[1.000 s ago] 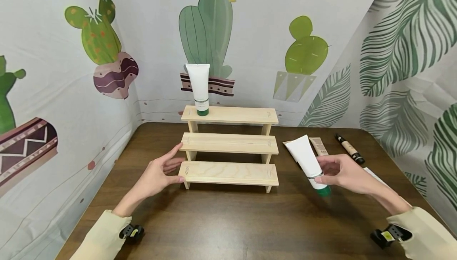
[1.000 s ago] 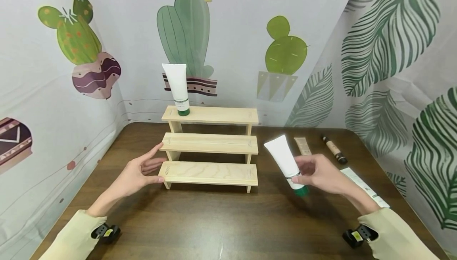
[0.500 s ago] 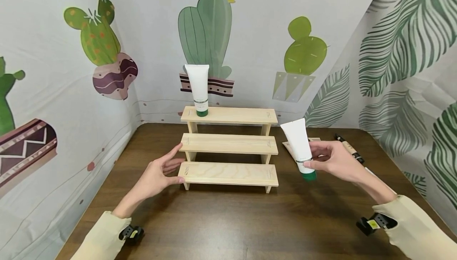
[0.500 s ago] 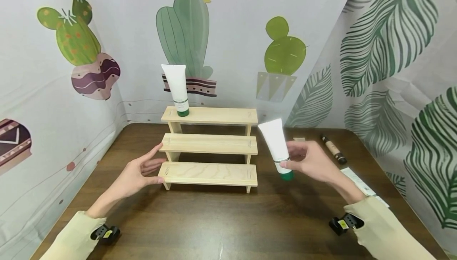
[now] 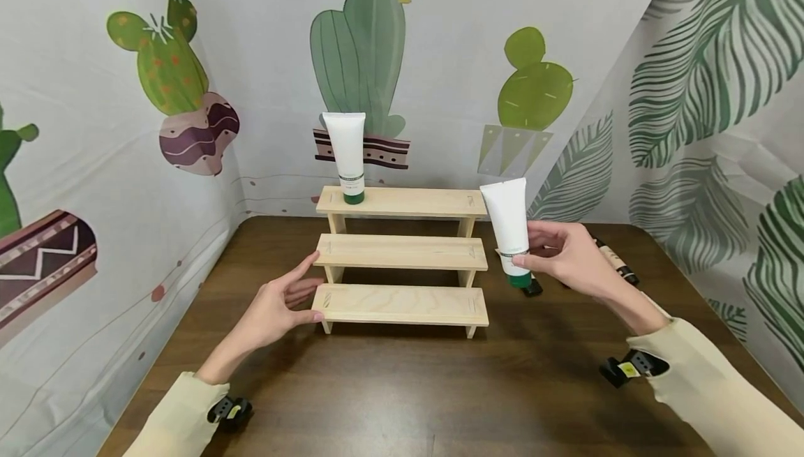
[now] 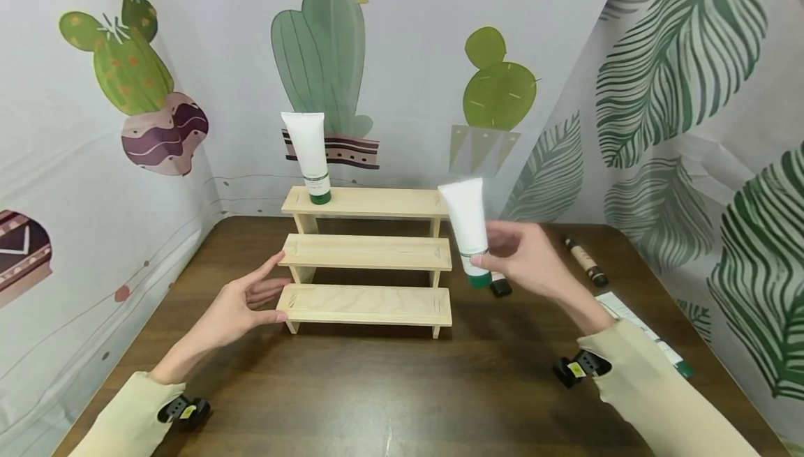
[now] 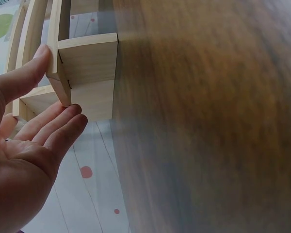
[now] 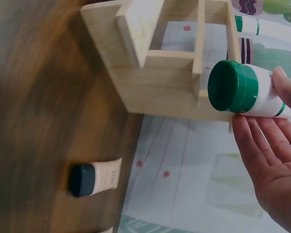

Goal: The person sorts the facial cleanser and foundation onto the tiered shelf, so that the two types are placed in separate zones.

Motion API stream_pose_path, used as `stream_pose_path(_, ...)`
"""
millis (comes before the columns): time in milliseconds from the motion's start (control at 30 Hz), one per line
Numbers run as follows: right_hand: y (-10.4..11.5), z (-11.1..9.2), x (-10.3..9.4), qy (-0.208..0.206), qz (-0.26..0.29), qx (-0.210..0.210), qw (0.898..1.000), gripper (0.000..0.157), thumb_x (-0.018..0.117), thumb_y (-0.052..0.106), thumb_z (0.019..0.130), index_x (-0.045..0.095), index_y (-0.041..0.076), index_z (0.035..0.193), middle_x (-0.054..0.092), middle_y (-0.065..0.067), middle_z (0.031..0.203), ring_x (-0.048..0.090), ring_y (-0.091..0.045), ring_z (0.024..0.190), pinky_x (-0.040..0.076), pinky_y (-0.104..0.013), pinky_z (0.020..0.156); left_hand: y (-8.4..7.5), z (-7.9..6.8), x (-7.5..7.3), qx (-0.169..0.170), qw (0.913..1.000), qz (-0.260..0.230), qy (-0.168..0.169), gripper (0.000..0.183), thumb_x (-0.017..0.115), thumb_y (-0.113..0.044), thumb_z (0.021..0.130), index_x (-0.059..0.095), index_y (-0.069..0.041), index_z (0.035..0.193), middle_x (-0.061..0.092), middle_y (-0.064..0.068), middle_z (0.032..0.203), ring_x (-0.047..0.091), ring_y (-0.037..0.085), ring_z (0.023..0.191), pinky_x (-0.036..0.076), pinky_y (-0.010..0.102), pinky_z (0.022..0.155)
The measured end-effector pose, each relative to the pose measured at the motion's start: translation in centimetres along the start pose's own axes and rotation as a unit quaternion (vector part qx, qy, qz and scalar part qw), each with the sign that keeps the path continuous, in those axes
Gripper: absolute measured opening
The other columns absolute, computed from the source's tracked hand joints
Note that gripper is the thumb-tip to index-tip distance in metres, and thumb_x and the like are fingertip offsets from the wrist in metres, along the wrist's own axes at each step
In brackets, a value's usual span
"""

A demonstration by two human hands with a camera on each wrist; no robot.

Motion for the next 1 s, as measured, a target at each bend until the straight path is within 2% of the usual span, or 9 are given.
stream_pose_path(633,3.4,5.6,2.6,-0.015,0.065,-0.026,0.997,0.053,0.086,0.011,0.090,0.068,0.003,0.139,0.075,-0.016,0.119,0.074,-0.022,0.104,0.063,-0.026,0.082,0.0,0.0,0.0,0.001,1.0000,0.002,-0.001,0.108,0.091,0.002,0.079,0.035,-0.025,0.167,0.066,0.024,0.136,0.065,0.036,0.126,0.055,0.049,0.102)
stream_pose_path(767,4.2,6.7,3.1,-0.023,0.073,-0.036,0.996,0.053,0.086,0.011,0.090,0.068,0.003,0.139,0.075,-0.015,0.121,0.074,-0.020,0.104,0.062,-0.026,0.085,0.0,0.0,0.0,-0.001,1.0000,0.004,-0.002,0.108,0.092,0.002,0.079,0.035,-0.024,0.167,0.067,0.022,0.136,0.065,0.035,0.126,0.055,0.048,0.103)
stream_pose_path(1000,5.7,8.9,4.0,-0.028,0.091,-0.062,0.993,0.051,0.085,0.009,0.090,0.068,0.001,0.138,0.075,-0.016,0.122,0.074,-0.026,0.104,0.062,-0.027,0.085,-0.1,0.0,0.0,-0.004,1.0000,0.008,-0.002,0.108,0.092,0.002,0.079,0.035,-0.024,0.167,0.067,0.022,0.136,0.065,0.035,0.126,0.056,0.047,0.102)
Point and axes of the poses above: each hand's wrist, its own z-axis towards the middle knuckle, its own x-axis out of the palm, y = z × x, the point moved 9 cm from there along z, towards the middle knuckle
